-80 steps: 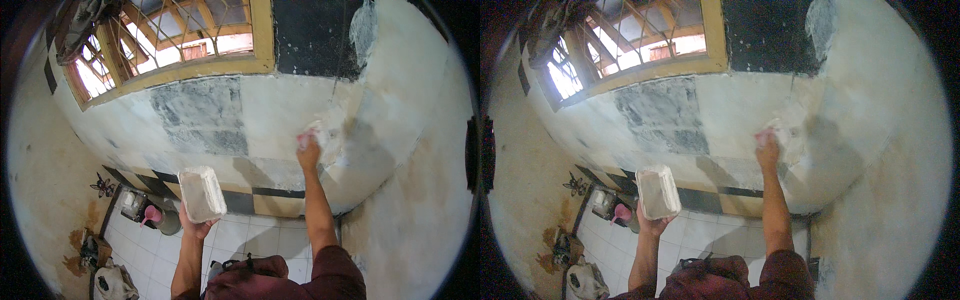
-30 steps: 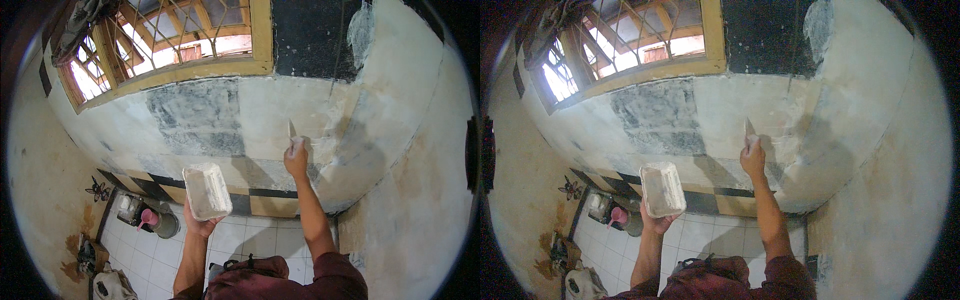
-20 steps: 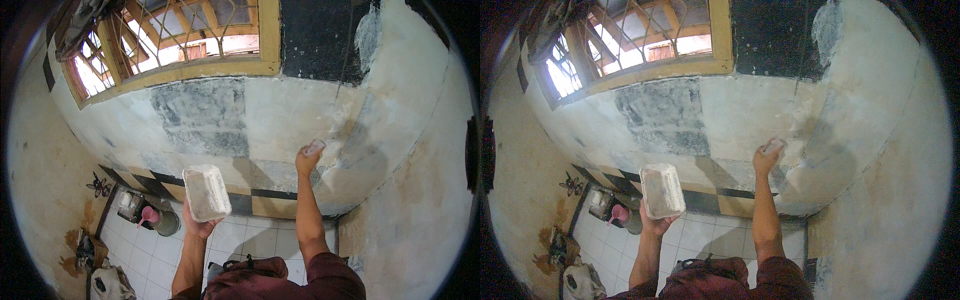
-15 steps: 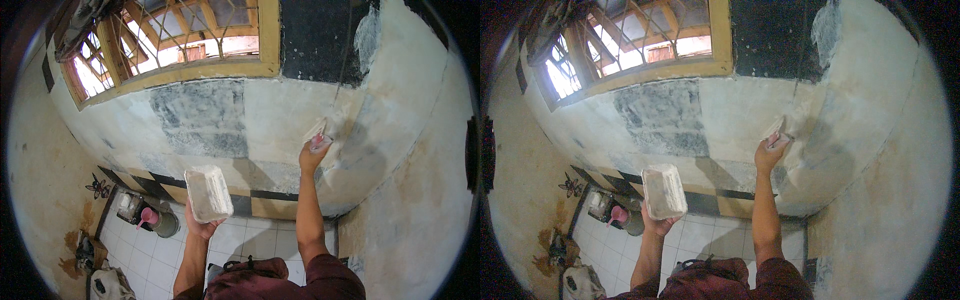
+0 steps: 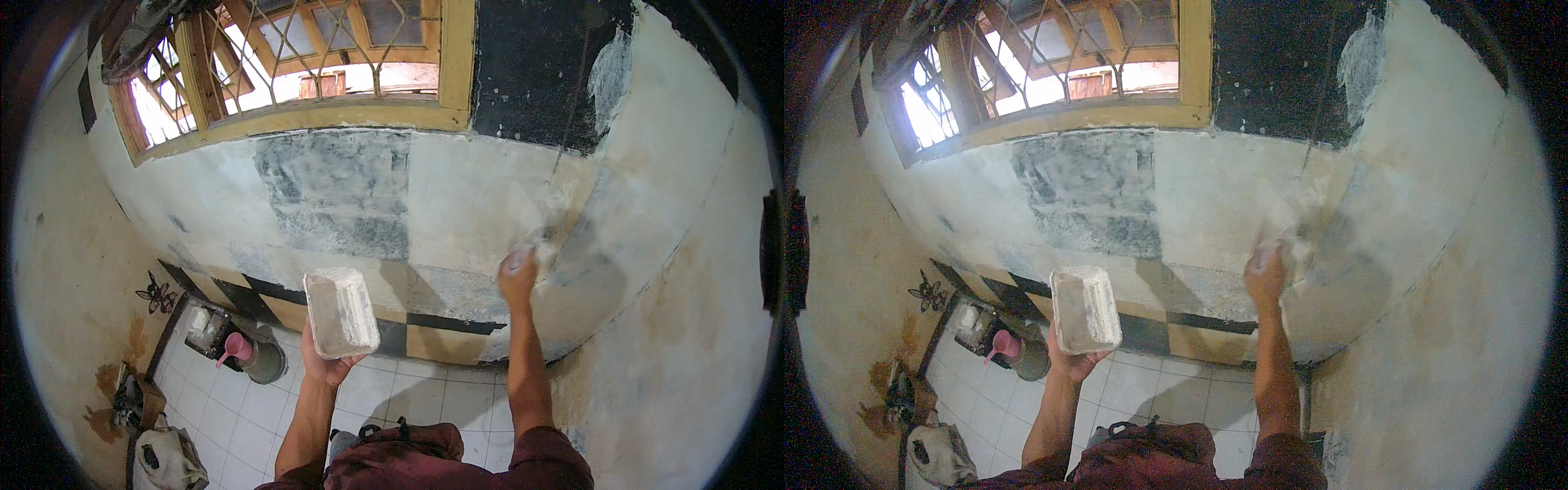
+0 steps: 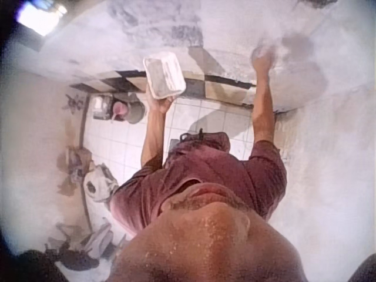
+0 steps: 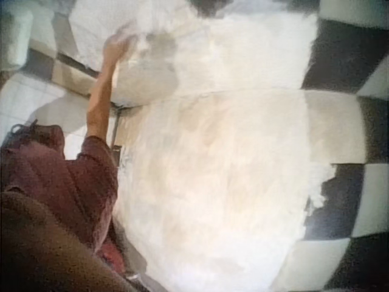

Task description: The person applies white plaster to a wall with a plastic putty knife, repeatedly scooping material from a small white container.

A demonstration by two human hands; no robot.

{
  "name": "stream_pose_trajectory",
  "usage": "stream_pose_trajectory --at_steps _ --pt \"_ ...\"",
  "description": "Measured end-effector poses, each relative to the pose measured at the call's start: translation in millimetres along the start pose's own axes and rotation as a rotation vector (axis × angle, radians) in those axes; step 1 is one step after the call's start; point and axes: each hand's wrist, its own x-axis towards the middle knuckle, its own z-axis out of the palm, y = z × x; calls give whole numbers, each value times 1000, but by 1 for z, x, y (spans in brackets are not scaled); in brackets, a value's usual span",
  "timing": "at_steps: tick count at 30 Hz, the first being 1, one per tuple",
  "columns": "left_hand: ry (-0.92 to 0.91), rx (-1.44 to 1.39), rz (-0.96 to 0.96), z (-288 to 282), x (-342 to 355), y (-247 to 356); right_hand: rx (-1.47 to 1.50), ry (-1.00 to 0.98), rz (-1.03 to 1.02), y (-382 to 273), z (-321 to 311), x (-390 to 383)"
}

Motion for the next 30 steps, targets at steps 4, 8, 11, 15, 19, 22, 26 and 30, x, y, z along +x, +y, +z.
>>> stream_pose_trajectory --at_steps 4,8,11,15,19,22,26,30 --pt "1 -4 -2 3 -3 0 45 462 67 -2 -20 70" --pt "-9 8 -26 6 -1 -4 -194 263 -44 -7 23 90" --pt "12 5 -32 7 -2 -4 -184 -100 -265 -55 74 42" --pt "71 4 -6 5 -6 1 -23 -273 -103 -79 67 -1" --pt "138 -25 72 -3 -19 6 98 198 160 -32 36 10" --pt "120 -9 66 -9 -17 5 -75 224 74 23 34 30" --pt "115 -22 54 -5 -15 3 -133 -306 -26 -30 73 5" --pt "109 -35 92 -6 -16 5 25 -359 158 -68 57 -20"
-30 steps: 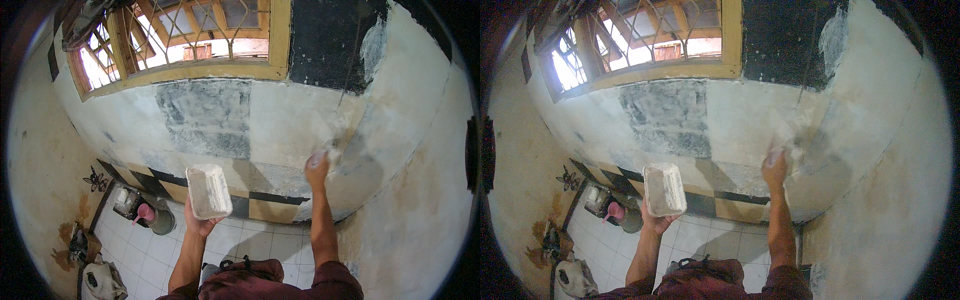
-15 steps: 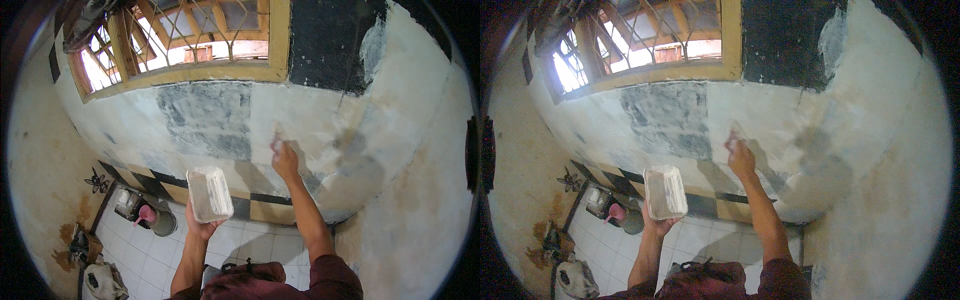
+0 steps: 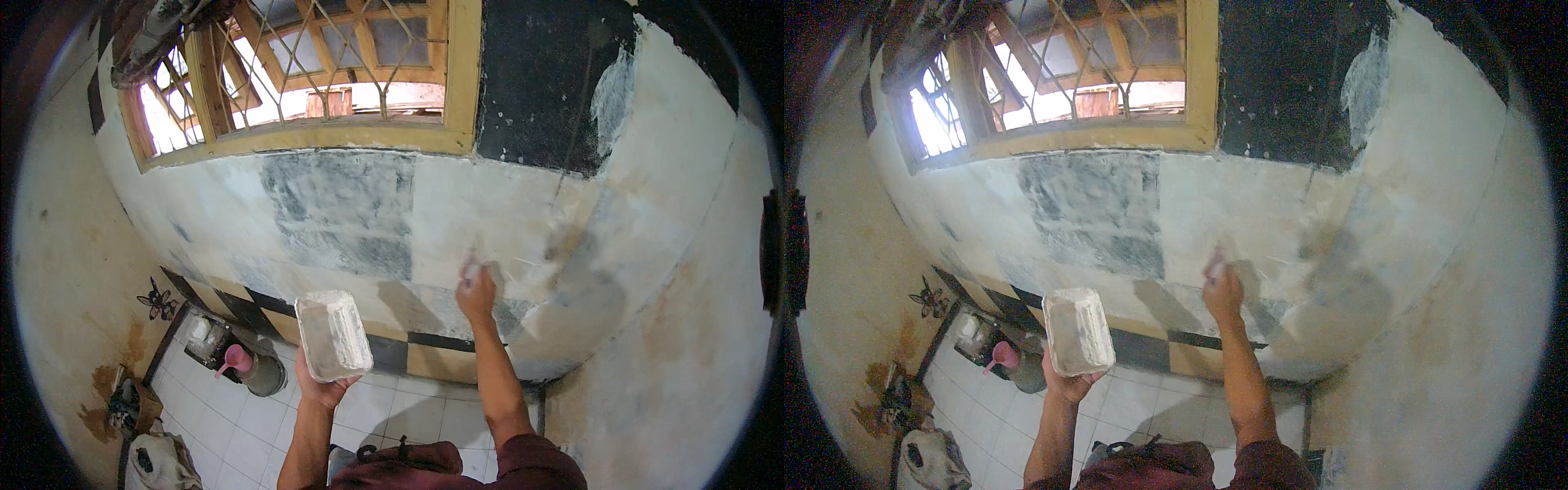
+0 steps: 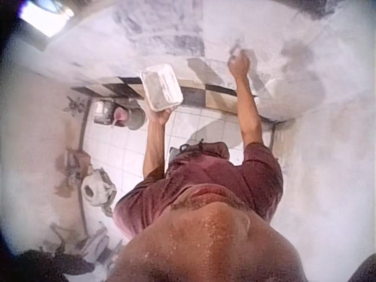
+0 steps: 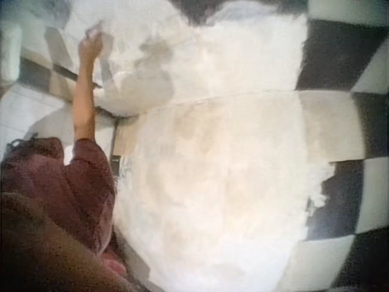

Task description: The person applies white plaster to a wall with a plastic putty knife, repeatedly scooping material from a small white container.

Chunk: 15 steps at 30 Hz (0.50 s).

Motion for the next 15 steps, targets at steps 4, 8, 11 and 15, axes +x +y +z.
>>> stream_pose_trajectory --at_steps 4,8,11,15 --pt "-52 -20 -14 3 -1 0 -57 686 157 76 6 15" --pt "-44 -15 -27 2 1 -1 -89 545 3 34 22 36" --pt "-92 -26 -30 -5 3 1 37 272 -99 -15 15 29" --pt "-100 4 -9 -3 0 2 -209 579 -238 -17 -35 54"
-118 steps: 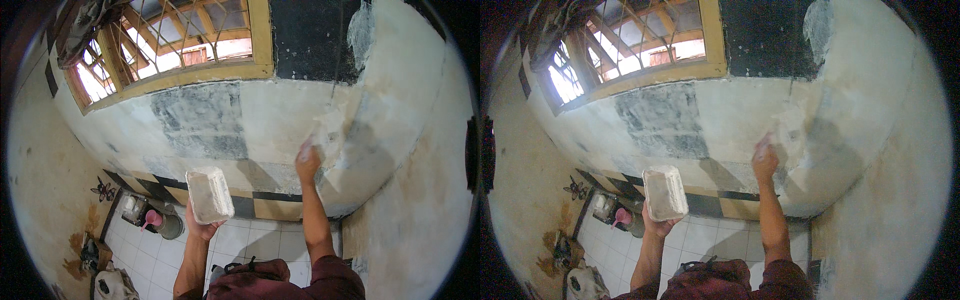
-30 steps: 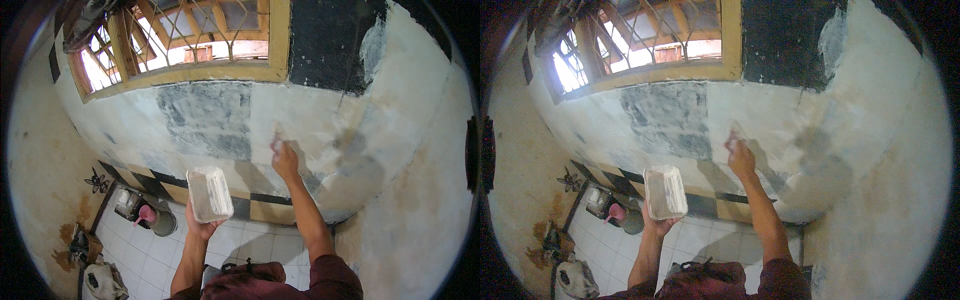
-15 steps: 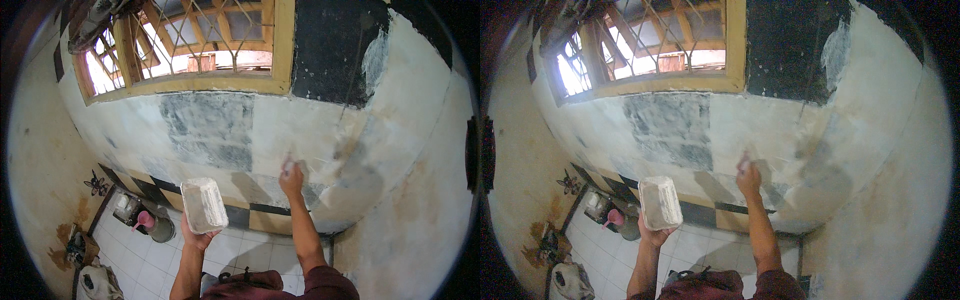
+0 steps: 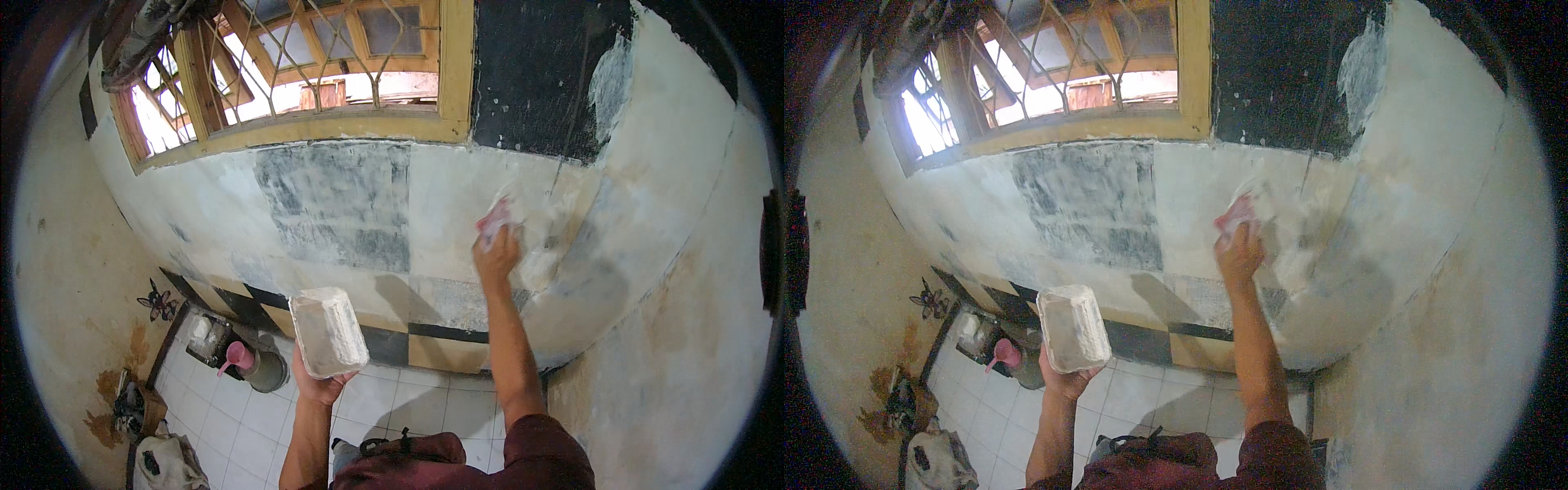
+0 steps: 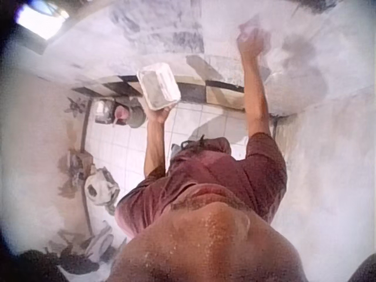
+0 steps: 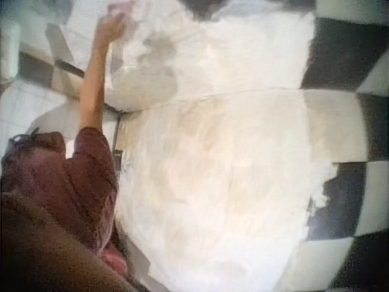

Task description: The person applies white plaster to a wall with a plastic putty knife, repeatedly scooping material from a small white container.

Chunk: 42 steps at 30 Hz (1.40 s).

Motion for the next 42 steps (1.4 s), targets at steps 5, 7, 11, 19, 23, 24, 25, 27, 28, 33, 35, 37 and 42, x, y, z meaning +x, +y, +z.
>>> stream_pose_trajectory --at_steps 5,7,11,19,23,24,25,27,28,33,35,37,42 --pt "64 7 -15 3 5 -8 -296 -265 -161 59 26 10" --pt "90 20 -41 8 8 -10 -425 -454 -485 69 43 -54" --pt "29 11 -62 9 12 -8 -48 -529 -511 38 5 -61" --pt "-100 -31 -77 5 18 -11 -297 -275 -555 25 -75 151" --pt "34 18 -53 12 10 -12 -550 -545 -510 100 -25 71" --pt "60 24 -39 15 5 -10 -452 -684 -399 117 -16 24" --pt "78 25 -28 18 2 -10 -572 -609 -508 144 -7 -34" --pt "44 -2 -43 21 4 -10 -499 -786 -439 186 -14 -134" --pt "54 -10 -18 15 -2 -6 -397 -858 -431 166 -23 -154" --pt "21 -24 -49 13 -5 -8 -354 -689 -594 167 -51 -159" --pt "6 -24 -50 10 -6 -9 -404 -677 -450 141 -51 -96" --pt "-17 -21 -58 5 -7 -10 -427 -578 -426 117 -56 -16" --pt "45 -3 -44 16 -12 -11 -211 -97 -548 41 -83 128"
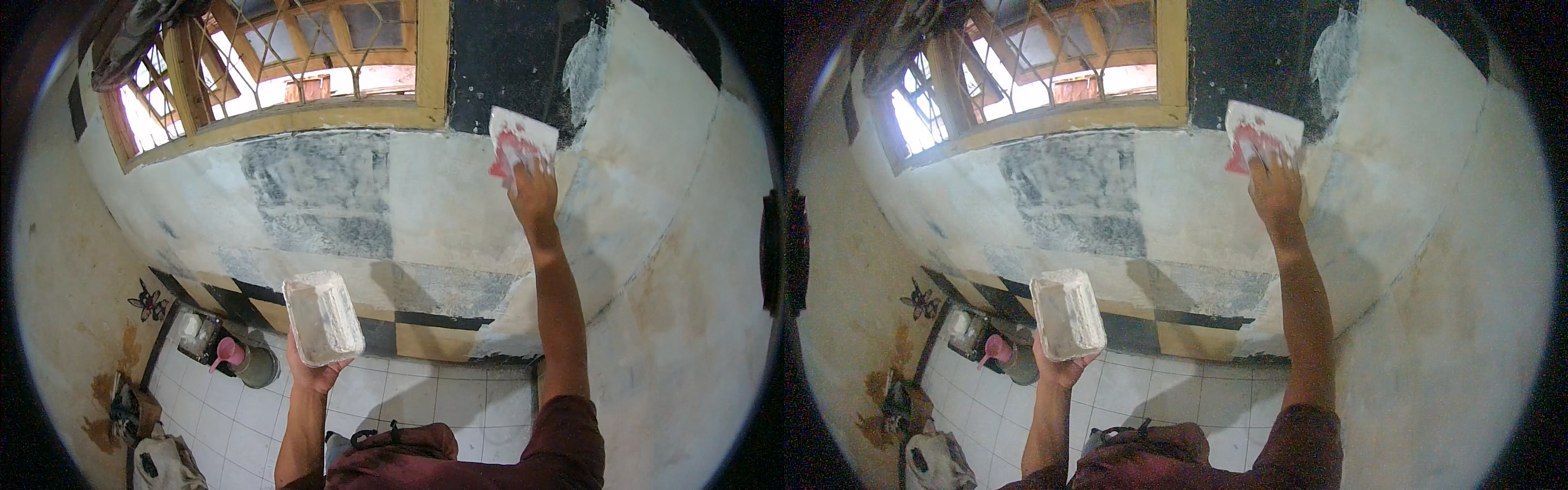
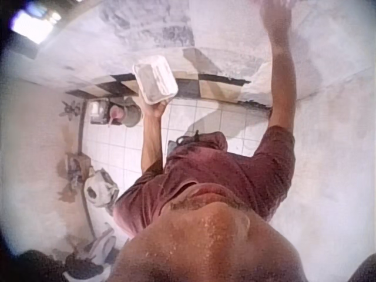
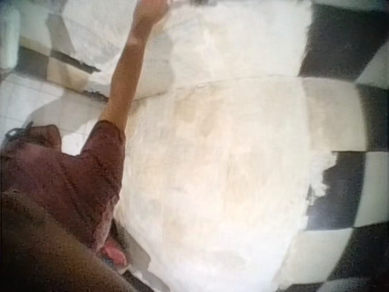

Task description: The person applies white plaster to a wall with a plastic putty knife, repeatedly scooping material from a small white container.

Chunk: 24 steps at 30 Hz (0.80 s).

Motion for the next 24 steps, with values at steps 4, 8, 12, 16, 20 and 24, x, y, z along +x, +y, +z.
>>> stream_pose_trajectory --at_steps 4,8,12,16,20,24 --pt "25 -11 35 0 -2 -1 1 -408 31 -12 46 -13" --pt "-3 -33 49 -13 -7 3 -59 -668 -170 -57 117 -176" --pt "15 -38 53 -20 -13 6 144 -809 -83 -111 94 -308" --pt "-31 -67 50 -29 -10 9 220 -683 -120 -116 74 -260" --pt "64 -86 53 -9 -12 6 121 -430 -32 -92 29 -62" --pt "-31 -47 47 -11 -5 5 111 -321 -32 -60 27 22"
